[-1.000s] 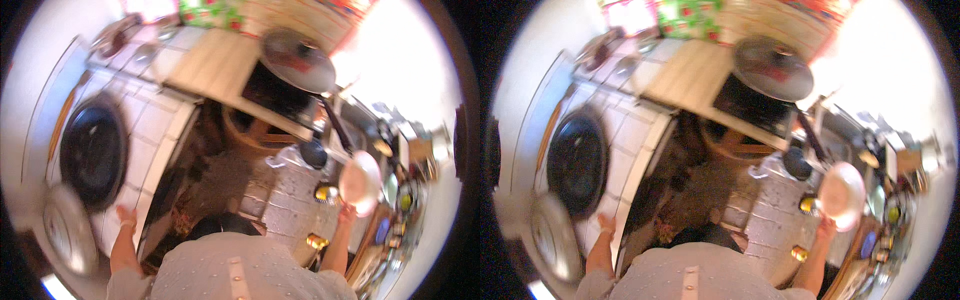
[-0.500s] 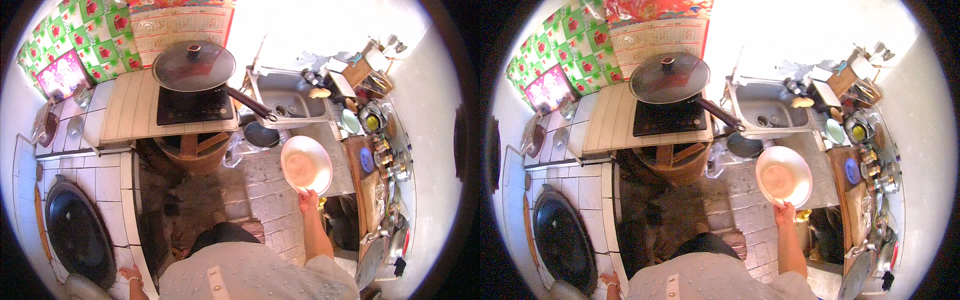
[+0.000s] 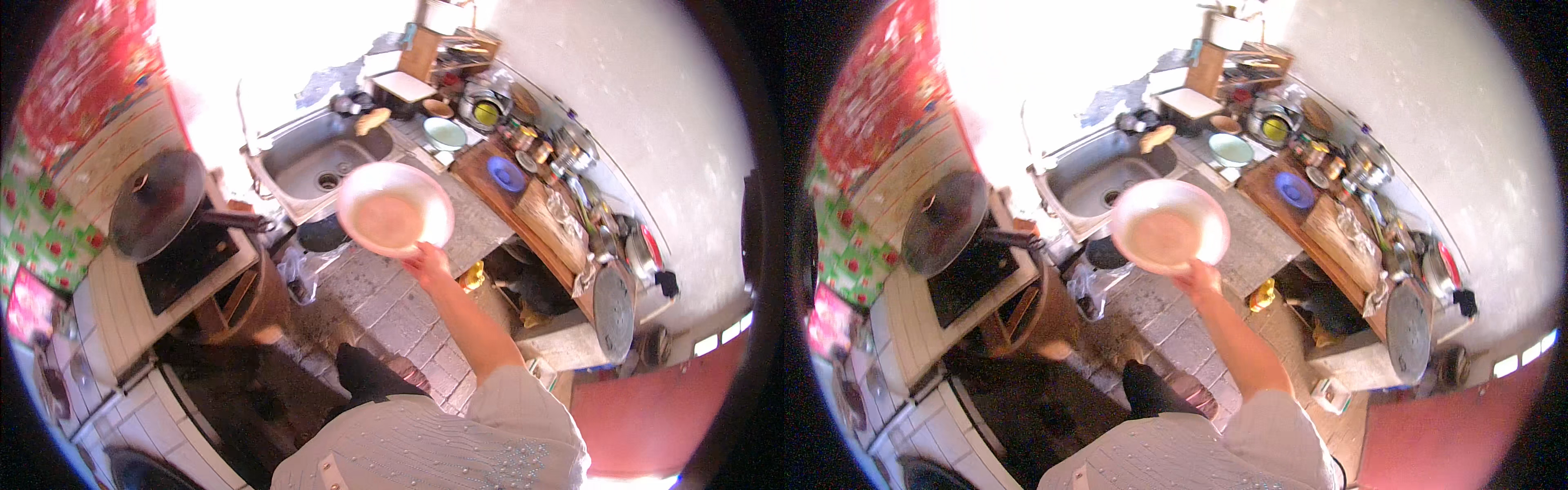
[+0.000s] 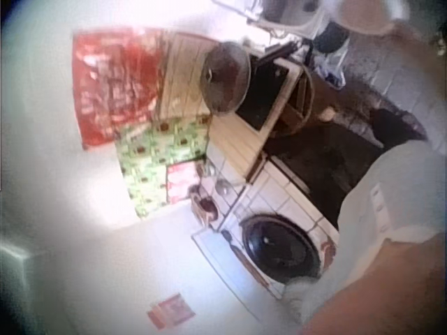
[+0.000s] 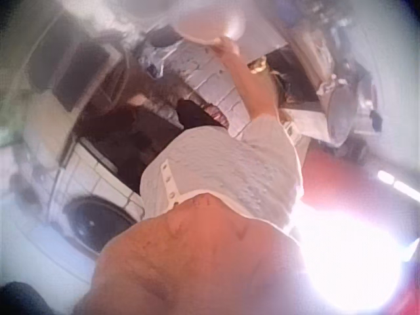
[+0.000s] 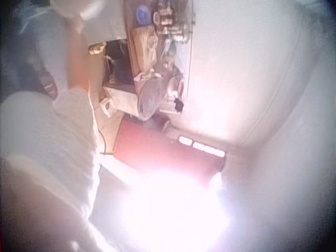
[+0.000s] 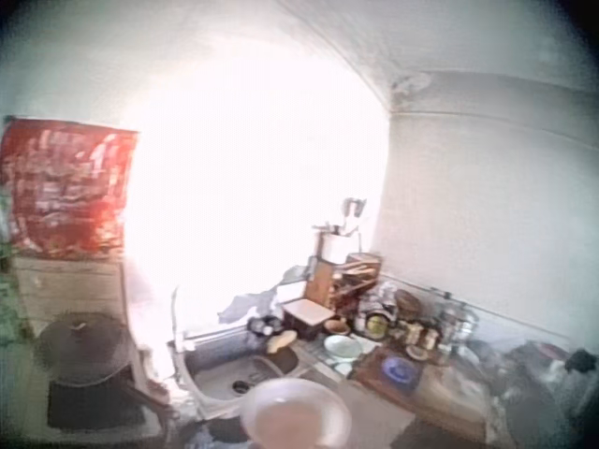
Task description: The person scrubs the inside of a large black wok with a scrubber, washes a light blue bowl and a pinkish basin in a sink, and then wipes the interior of the wok with a cloth.
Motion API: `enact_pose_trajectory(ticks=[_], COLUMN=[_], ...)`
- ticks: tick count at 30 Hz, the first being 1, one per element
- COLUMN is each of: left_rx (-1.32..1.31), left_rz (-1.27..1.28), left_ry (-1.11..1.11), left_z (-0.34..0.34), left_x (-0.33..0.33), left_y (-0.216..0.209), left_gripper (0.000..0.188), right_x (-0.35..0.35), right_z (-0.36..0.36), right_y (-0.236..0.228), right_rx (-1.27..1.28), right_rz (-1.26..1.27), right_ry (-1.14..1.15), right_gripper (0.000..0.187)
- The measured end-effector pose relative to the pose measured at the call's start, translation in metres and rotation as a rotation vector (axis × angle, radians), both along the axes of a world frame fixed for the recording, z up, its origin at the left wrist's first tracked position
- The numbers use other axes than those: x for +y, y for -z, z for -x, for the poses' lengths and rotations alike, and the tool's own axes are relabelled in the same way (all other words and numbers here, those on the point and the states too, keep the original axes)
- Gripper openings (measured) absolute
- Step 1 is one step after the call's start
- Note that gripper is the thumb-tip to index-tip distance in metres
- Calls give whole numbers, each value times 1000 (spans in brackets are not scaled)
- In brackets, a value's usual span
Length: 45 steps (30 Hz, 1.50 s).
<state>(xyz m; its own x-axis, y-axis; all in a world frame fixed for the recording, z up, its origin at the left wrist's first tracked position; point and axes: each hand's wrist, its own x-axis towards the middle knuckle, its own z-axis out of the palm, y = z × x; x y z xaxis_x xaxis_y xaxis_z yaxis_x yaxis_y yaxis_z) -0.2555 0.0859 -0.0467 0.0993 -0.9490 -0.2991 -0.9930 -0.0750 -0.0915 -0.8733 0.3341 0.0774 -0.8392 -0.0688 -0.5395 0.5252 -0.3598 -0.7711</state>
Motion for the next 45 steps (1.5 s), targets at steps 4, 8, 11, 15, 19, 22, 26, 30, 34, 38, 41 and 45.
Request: enact_pose_trajectory(ticks=[4, 8, 11, 15, 19, 22, 26, 30, 34, 38, 41, 45], left_rx=[175, 284, 303, 301, 314, 346, 401, 455, 451, 378, 298, 87], left_rz=[-33, -111, -173, -242, -321, -334, -408, -483, -575, -623, -656, -671], left_ry=[271, 472, 578, 657, 751, 781, 910, 1033, 1146, 1234, 1277, 1274], left_z=[108, 217, 286, 357, 408, 427, 465, 498, 537, 575, 615, 658], left_x=[-21, -33, -38, -45, -45, -56, -51, -40, -9, 23, 58, 93], left_y=[-1, -6, -9, -14, -15, -18, -12, -5, -2, -6, 0, 4], left_gripper=[84, 81, 78, 75, 71, 69, 65, 62, 59, 56, 54, 51], right_x=[-70, -138, -185, -218, -205, -183, -68, 98, 290, 400, 458, 499], right_z=[54, 118, 165, 195, 220, 203, 185, 154, 146, 180, 212, 250], right_y=[-13, 3, 38, 42, 97, 34, 55, 86, 97, 38, -3, 10], right_rx=[-25, -76, -19, -131, 21, -2, -33, -76, 172, 259, 167, 66], right_rz=[46, 54, -21, 3, -42, -75, 145, 1, -76, -1059, -1400, -1742], right_ry=[-49, -75, -146, -328, -559, -690, -490, -87, 395, 479, 395, 178], right_gripper=[26, 24, 25, 33, 42, 40, 40, 34, 21, 35, 42, 52])
